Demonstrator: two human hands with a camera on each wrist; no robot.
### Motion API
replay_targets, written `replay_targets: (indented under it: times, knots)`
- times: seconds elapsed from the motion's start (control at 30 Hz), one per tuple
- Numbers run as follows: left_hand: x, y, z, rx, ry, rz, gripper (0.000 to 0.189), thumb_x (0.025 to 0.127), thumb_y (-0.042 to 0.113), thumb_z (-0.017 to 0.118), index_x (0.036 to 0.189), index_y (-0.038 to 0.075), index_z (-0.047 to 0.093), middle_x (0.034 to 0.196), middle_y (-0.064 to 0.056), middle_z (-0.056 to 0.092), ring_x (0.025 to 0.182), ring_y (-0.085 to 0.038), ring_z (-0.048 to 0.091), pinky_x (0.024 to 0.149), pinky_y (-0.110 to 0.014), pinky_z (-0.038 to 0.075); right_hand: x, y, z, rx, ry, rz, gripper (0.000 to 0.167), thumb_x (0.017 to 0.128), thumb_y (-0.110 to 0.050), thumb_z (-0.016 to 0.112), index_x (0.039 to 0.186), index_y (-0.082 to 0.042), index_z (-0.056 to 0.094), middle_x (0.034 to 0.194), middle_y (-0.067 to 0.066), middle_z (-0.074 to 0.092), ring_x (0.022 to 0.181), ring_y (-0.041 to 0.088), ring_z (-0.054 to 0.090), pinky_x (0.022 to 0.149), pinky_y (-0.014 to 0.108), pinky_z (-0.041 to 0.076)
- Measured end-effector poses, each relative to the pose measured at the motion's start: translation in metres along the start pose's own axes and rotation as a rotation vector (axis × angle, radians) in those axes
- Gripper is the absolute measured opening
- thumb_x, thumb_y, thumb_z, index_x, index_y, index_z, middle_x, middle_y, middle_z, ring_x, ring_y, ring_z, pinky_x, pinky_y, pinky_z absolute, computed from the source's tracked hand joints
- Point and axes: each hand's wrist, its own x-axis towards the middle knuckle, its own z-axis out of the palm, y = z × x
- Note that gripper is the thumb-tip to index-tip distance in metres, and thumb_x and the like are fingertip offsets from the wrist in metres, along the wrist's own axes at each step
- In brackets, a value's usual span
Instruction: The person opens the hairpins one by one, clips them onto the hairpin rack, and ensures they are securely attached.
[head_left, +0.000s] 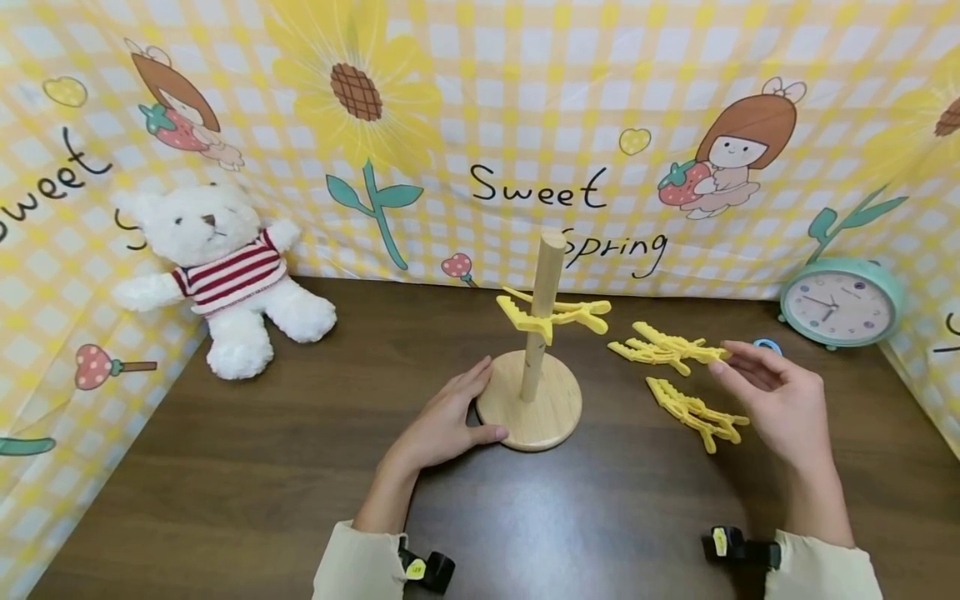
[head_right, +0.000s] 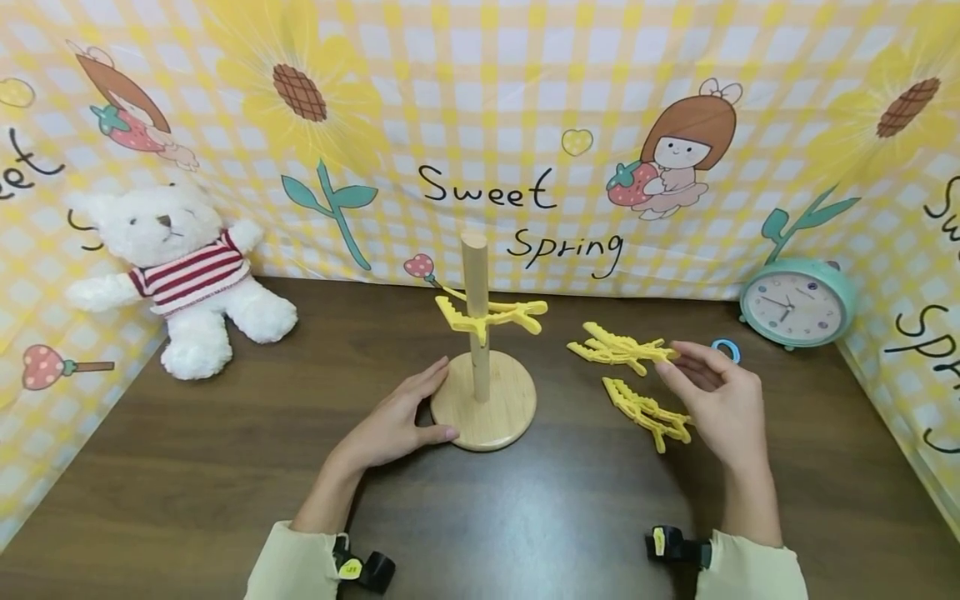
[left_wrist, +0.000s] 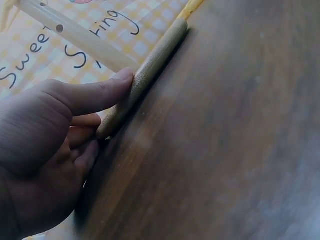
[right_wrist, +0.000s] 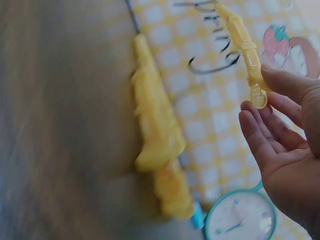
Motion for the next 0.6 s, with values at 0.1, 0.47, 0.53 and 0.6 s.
replay_targets:
  times: [0.1,0.47,0.53,0.6]
  knots:
    - [0.001,0.0,0.0,-0.003,0.001,-0.003,0.09,0.088,0.027,0.082,0.157,0.0,0.031,0.167,-0.007,0.022,0.152,-0.029,0.021,0.119,-0.051,0.022,0.0,-0.016,0.003,0.064,0.048,-0.032,0.033,0.087,0.002,0.078,0.117,0.01,0.07,0.098,-0.014,0.072,0.09,0.0,0.068,0.079,0.011,0.051]
    - [0.001,0.0,0.001,0.004,0.001,-0.003,0.09,0.088,0.028,0.082,0.157,0.001,0.032,0.167,-0.007,0.023,0.152,-0.029,0.021,0.119,-0.051,0.022,0.004,-0.061,0.005,0.509,0.056,-0.308,0.031,0.079,0.025,0.07,0.109,0.024,0.065,0.105,0.012,0.075,0.09,0.016,0.071,0.082,0.019,0.055]
    - [0.0,0.0,0.0,0.004,0.003,0.001,0.09,0.088,0.027,0.082,0.157,0.0,0.032,0.167,-0.008,0.023,0.152,-0.029,0.021,0.119,-0.051,0.022,0.005,-0.068,0.008,0.561,0.053,-0.349,0.031,0.077,0.028,0.068,0.108,0.026,0.064,0.105,0.017,0.073,0.089,0.019,0.071,0.082,0.021,0.055]
    - [0.0,0.0,0.0,0.004,0.007,0.003,0.09,0.087,0.027,0.082,0.157,0.0,0.032,0.167,-0.008,0.023,0.152,-0.029,0.021,0.119,-0.051,0.022,0.005,-0.075,0.011,0.567,0.06,-0.379,0.03,0.077,0.029,0.068,0.107,0.026,0.066,0.104,0.018,0.073,0.088,0.019,0.071,0.081,0.022,0.056]
